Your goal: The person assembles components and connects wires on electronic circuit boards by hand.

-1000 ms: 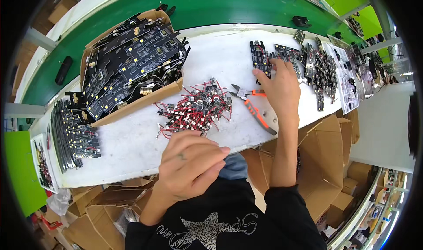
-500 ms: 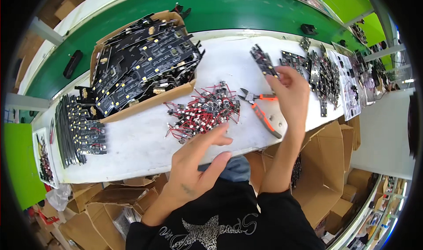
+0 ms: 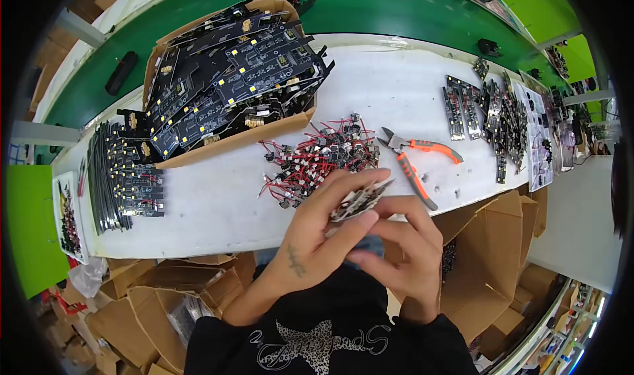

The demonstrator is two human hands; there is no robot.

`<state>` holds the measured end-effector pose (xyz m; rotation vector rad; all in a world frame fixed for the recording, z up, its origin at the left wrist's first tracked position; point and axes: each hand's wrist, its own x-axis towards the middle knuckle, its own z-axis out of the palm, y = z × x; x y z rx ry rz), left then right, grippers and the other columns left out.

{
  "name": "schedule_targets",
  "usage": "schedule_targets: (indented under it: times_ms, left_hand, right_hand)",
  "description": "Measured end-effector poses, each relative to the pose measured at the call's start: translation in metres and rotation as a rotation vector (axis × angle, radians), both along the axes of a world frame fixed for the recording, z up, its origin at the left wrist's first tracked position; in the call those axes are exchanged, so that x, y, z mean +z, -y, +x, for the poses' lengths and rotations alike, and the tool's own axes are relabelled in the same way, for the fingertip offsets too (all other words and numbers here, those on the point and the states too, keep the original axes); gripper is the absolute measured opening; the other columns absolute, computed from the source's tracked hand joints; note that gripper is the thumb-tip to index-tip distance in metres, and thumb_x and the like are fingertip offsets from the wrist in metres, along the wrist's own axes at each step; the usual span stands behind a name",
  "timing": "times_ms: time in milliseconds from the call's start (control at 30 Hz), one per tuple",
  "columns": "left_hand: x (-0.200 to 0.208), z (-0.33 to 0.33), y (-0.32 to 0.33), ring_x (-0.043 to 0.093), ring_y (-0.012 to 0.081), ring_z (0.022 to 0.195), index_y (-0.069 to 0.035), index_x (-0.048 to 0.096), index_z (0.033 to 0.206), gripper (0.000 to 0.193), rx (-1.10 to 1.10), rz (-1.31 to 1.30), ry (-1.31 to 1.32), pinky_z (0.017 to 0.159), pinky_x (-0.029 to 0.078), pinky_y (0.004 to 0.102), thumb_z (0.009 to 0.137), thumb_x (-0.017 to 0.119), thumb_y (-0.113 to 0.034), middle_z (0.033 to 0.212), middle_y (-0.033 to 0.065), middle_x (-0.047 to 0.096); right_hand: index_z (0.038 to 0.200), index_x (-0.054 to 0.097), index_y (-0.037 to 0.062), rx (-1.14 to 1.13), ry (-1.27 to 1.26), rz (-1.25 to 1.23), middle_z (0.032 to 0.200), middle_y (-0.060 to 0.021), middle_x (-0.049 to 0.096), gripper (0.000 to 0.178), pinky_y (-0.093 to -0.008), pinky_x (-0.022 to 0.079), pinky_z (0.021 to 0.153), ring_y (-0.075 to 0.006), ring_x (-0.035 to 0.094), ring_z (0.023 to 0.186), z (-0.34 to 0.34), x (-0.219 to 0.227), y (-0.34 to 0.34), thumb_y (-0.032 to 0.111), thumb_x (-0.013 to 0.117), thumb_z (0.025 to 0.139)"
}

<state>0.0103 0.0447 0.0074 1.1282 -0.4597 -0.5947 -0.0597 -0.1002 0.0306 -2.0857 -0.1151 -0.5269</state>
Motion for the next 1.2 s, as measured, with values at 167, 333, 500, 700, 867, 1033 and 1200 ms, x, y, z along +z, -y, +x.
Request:
schedule_targets:
  times_ms: [167, 333, 500, 700, 867, 1033, 1200]
  left_hand:
    - [0.015, -0.005, -0.016, 0.059, 0.011, 0.088, 0.002, 0.05, 0.124, 0.03, -0.12, 0.049, -0.317, 0.063, 0.054, 0.0239, 0.098, 0.051, -0.011, 0.1, 0.0074, 0.062]
    - [0.015, -0.003, -0.024, 0.062, 0.0222, 0.083, 0.001, 0.053, 0.119, 0.037, 0.035, 0.447, 0.161, 0.064, 0.05, 0.0357, 0.084, 0.062, -0.003, 0.095, 0.0166, 0.061]
    - [0.005, 0.0, -0.027, 0.052, 0.0339, 0.091, -0.003, 0.054, 0.124, 0.063, 0.32, 0.553, 0.814, 0.072, 0.047, 0.0393, 0.063, 0.068, 0.004, 0.103, 0.0166, 0.051]
    - [0.008, 0.008, -0.038, 0.049, 0.0306, 0.089, -0.007, 0.056, 0.126, 0.068, 0.268, 0.689, 1.048, 0.072, 0.046, 0.0378, 0.061, 0.076, -0.001, 0.101, 0.0133, 0.048]
    - [0.01, 0.005, -0.046, 0.047, 0.0299, 0.094, -0.008, 0.057, 0.126, 0.07, 0.183, 0.65, 0.948, 0.08, 0.044, 0.0381, 0.059, 0.078, -0.005, 0.104, 0.0118, 0.049]
    - [0.006, 0.005, -0.048, 0.052, 0.0258, 0.094, -0.005, 0.061, 0.122, 0.064, 0.204, 0.486, 0.877, 0.08, 0.045, 0.0342, 0.06, 0.078, -0.002, 0.105, 0.0108, 0.051]
    - [0.003, 0.007, -0.048, 0.059, 0.0225, 0.088, -0.002, 0.063, 0.118, 0.054, 0.221, 0.362, 0.686, 0.075, 0.048, 0.0297, 0.065, 0.078, -0.001, 0.103, 0.0126, 0.057]
  right_hand:
    - [0.095, 0.067, 0.0001, 0.004, -0.011, 0.075, 0.089, -0.0113, 0.065, 0.026, -0.0293, 0.05, 0.063, -0.021, 0.063, 0.075, 0.006, 0.01, 0.022, -0.002, 0.075, 0.071]
    - [0.1, 0.065, 0.0007, 0.137, -0.151, 0.171, 0.086, -0.0067, 0.062, 0.03, -0.0253, 0.043, 0.058, -0.0139, 0.056, 0.069, 0.028, 0.016, 0.018, 0.008, 0.075, 0.074]
    - [0.102, 0.063, -0.0008, 0.163, -0.365, 0.484, 0.086, -0.0051, 0.062, 0.024, -0.0234, 0.045, 0.06, -0.0104, 0.058, 0.072, 0.019, 0.008, 0.012, 0.01, 0.071, 0.082]
    - [0.101, 0.061, -0.0026, 0.272, -0.541, 0.867, 0.086, -0.0038, 0.062, 0.019, -0.0214, 0.046, 0.06, -0.0084, 0.061, 0.076, 0.018, 0.012, 0.02, 0.011, 0.065, 0.089]
    - [0.099, 0.061, -0.0034, 0.294, -0.621, 0.926, 0.086, -0.0053, 0.063, 0.014, -0.0207, 0.046, 0.059, -0.0092, 0.062, 0.074, 0.016, 0.012, 0.021, 0.008, 0.062, 0.091]
    - [0.094, 0.062, -0.0045, 0.348, -0.588, 0.947, 0.084, -0.0059, 0.063, 0.011, -0.0219, 0.046, 0.058, -0.0099, 0.062, 0.071, 0.016, 0.009, 0.018, 0.005, 0.065, 0.089]
    - [0.088, 0.061, -0.0055, 0.397, -0.512, 0.84, 0.079, -0.0063, 0.063, 0.007, -0.0222, 0.047, 0.058, -0.01, 0.062, 0.068, 0.019, 0.006, 0.019, 0.0, 0.064, 0.086]
